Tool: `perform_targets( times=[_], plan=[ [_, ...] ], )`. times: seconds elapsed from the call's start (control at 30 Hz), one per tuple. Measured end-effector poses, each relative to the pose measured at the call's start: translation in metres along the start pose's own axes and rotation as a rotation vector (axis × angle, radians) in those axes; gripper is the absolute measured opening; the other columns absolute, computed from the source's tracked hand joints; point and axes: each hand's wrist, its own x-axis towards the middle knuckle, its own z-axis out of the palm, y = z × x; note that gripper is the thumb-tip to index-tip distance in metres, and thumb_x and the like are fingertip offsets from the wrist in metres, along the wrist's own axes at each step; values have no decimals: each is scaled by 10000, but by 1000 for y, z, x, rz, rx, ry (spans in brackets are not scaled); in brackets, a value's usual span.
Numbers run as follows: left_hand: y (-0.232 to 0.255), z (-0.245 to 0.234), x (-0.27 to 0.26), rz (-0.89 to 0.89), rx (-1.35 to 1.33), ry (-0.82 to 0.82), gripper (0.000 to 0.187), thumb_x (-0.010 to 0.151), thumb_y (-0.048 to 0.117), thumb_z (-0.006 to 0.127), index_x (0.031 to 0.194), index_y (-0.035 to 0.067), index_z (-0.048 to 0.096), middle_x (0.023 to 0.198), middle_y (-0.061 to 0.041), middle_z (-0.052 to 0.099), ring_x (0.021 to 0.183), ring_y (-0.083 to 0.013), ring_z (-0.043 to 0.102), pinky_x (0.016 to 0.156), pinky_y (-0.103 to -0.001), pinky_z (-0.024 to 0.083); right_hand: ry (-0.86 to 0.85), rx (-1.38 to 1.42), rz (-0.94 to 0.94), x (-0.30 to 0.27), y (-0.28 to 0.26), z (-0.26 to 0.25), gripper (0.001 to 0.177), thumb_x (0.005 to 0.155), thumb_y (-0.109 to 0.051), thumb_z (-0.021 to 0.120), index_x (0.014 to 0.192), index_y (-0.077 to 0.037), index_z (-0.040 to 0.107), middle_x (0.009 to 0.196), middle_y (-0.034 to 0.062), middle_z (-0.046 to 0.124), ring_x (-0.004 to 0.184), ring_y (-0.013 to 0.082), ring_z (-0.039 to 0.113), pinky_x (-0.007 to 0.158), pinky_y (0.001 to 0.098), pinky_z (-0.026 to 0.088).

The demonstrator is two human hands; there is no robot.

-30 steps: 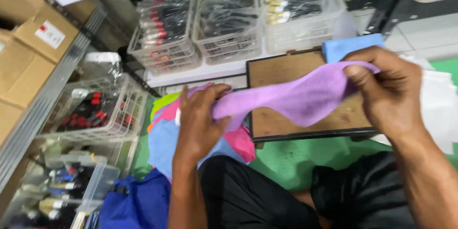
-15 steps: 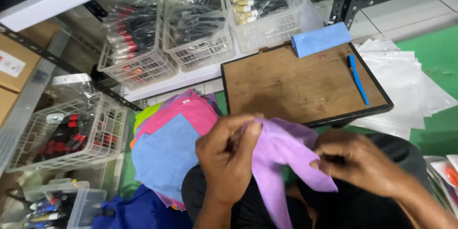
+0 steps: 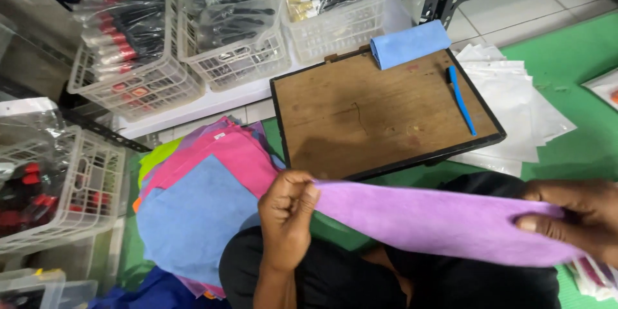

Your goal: Cleaning microfiber cloths with a brush on a wooden board and then folding them into a rectangular shape.

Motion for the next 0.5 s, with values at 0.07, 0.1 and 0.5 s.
perform_targets(
  times=[0.07, 0.1, 0.5],
  plan=[
    [-18, -12, 11, -22, -31, 42, 127, 949, 5, 633, 1074, -16, 638, 732, 22, 557, 620, -46, 434, 570, -200, 339, -32, -103, 182, 17, -7, -14, 107, 718, -104, 888, 792, -49, 943, 549, 148, 998, 313, 284, 910, 329, 338, 701],
    [-26, -19, 18, -34, -61, 57, 135, 956, -4, 622, 1089, -25, 632, 750, 13, 567, 640, -47, 452, 597, -196, 367, 14, -75, 113, 25, -12, -21, 113, 744, -46, 840, 821, -15, 917, 624, 155, 950, 446, 279, 886, 451, 360, 713],
    [-139, -53, 118, -111, 165, 297, 142, 963, 129, 658, 1033, 10, 690, 737, 1, 590, 642, -82, 496, 590, -228, 399, 574, -50, -422, 203, -93, 45, 139, 925, 38, 794, 1062, 28, 775, 772, 91, 639, 623, 163, 478, 607, 301, 419]
  ],
)
